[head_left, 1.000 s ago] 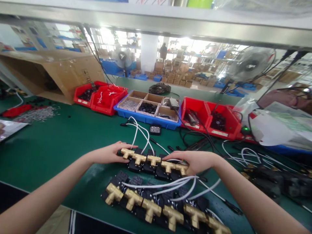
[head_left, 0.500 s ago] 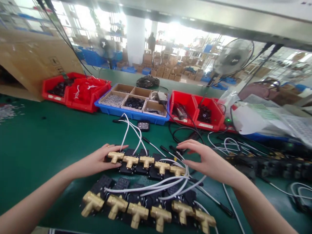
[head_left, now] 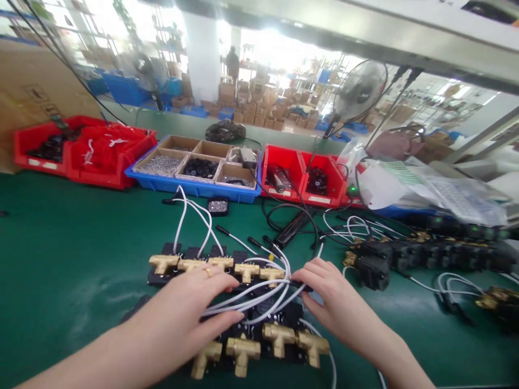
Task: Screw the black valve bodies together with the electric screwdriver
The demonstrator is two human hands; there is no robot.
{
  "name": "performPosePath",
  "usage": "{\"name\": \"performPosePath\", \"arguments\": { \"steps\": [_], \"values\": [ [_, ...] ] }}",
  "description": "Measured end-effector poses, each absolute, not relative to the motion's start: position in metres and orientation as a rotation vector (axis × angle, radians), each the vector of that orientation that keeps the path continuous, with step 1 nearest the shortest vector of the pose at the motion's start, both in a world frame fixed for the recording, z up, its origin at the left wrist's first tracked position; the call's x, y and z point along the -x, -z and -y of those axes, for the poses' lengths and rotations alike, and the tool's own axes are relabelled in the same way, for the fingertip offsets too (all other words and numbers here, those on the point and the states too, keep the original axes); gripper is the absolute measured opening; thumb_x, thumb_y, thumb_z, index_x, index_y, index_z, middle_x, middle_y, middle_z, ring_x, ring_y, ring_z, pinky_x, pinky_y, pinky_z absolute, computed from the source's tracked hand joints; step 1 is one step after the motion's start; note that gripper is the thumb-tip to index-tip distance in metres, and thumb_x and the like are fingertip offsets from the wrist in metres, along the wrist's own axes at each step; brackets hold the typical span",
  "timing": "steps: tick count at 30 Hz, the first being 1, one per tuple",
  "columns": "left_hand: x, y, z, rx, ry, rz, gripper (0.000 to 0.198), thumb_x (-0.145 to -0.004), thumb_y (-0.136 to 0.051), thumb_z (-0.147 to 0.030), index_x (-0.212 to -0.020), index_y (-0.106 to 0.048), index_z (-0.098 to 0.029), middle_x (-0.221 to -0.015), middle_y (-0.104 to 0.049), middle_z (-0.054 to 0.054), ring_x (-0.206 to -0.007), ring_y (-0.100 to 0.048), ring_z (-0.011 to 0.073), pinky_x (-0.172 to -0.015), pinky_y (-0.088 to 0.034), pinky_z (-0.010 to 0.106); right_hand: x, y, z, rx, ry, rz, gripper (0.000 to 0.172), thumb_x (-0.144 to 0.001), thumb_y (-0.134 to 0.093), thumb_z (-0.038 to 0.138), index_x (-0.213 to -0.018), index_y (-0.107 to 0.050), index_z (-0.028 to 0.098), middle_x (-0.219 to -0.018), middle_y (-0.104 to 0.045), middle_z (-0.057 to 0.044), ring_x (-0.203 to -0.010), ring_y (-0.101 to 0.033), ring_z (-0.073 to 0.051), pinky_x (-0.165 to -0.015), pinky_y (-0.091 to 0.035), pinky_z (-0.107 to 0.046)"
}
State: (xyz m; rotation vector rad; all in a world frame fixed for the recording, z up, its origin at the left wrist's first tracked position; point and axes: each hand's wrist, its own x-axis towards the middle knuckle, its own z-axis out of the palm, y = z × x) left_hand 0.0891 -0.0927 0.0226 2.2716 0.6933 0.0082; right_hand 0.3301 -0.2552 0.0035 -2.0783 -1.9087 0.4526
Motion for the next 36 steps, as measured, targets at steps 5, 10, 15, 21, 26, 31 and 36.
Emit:
{"name": "performPosePath", "arguments": {
  "steps": [5, 10, 15, 21, 26, 31, 36],
  "values": [
    [-0.143, -0.016, 0.119, -2.067, 0.216, -0.626, 0.016, -0.073, -0.066, -0.036, -0.084, -0.067, -0.025, -0.081, -0.069, 0.002, -0.073, -0.061, 0.0218, -0.063, -0.043, 0.032, -0.330, -0.014, 0.257, 1.924, -0.215, 1.998, 0.012, -0.087, -0.055, 0.009, -0.085, -0.060, 0.019, -0.082, -0.059, -0.004, -0.084, -0.050, -0.021, -0.084, -0.038, -0.041],
    [-0.154, -0.010, 0.123, -2.066, 0.127, -0.613, 0.005, -0.069, -0.062, -0.023, -0.068, -0.058, -0.020, -0.065, -0.060, -0.002, -0.062, -0.052, 0.0155, -0.054, -0.032, 0.027, -0.332, -0.012, 0.258, 1.843, -0.180, 1.996, 0.029, -0.085, -0.051, 0.003, -0.107, -0.059, 0.020, -0.085, -0.058, -0.003, -0.082, -0.051, -0.019, -0.088, -0.040, -0.040],
    [-0.148, -0.012, 0.129, -2.075, -0.051, -0.494, 0.012, -0.076, -0.059, -0.018, -0.064, -0.061, -0.017, -0.062, -0.056, -0.004, -0.063, -0.050, 0.0121, -0.059, -0.033, 0.024, -0.327, 0.002, 0.248, 1.782, -0.305, 2.022, 0.026, -0.081, -0.057, 0.002, -0.099, -0.064, 0.020, -0.090, -0.055, -0.003, -0.083, -0.051, -0.016, -0.070, -0.041, -0.027],
    [-0.138, -0.009, 0.129, -2.197, 0.025, -0.427, 0.016, -0.086, -0.056, -0.018, -0.088, -0.072, -0.019, -0.081, -0.071, 0.000, -0.075, -0.061, 0.0146, -0.069, -0.040, 0.022, -0.327, -0.006, 0.254, 1.840, -0.201, 2.133, 0.010, -0.084, -0.059, 0.010, -0.077, -0.055, 0.015, -0.093, -0.060, -0.006, -0.090, -0.051, -0.020, -0.082, -0.039, -0.033],
    [-0.142, -0.009, 0.131, -2.382, 0.234, -0.553, 0.028, -0.098, -0.044, -0.025, -0.086, -0.069, -0.018, -0.085, -0.073, 0.003, -0.079, -0.067, 0.0192, -0.071, -0.047, 0.026, -0.344, -0.009, 0.266, 2.306, -0.444, 2.168, 0.011, -0.093, -0.050, 0.013, -0.084, -0.056, 0.017, -0.080, -0.060, -0.002, -0.071, -0.055, -0.016, -0.063, -0.035, -0.027],
    [-0.148, -0.007, 0.145, -2.771, 0.407, -0.524, 0.022, -0.095, -0.045, -0.016, -0.100, -0.066, -0.013, -0.094, -0.071, 0.011, -0.087, -0.068, 0.0285, -0.073, -0.055, 0.040, -0.347, 0.027, 0.251, 2.426, -0.461, 2.185, 0.024, -0.088, -0.042, -0.001, -0.092, -0.062, 0.012, -0.090, -0.065, -0.010, -0.086, -0.062, -0.024, -0.078, -0.044, -0.036],
    [-0.117, -0.024, 0.125, -2.749, -0.020, -0.339, 0.018, -0.093, -0.051, -0.019, -0.100, -0.069, -0.020, -0.101, -0.068, 0.007, -0.090, -0.065, 0.0202, -0.081, -0.055, 0.031, -0.363, 0.015, 0.250, 2.362, -0.532, 2.191, 0.027, -0.085, -0.055, 0.009, -0.110, -0.062, 0.013, -0.113, -0.061, -0.013, -0.108, -0.057, -0.027, -0.095, -0.047, -0.042]
  ]
}}
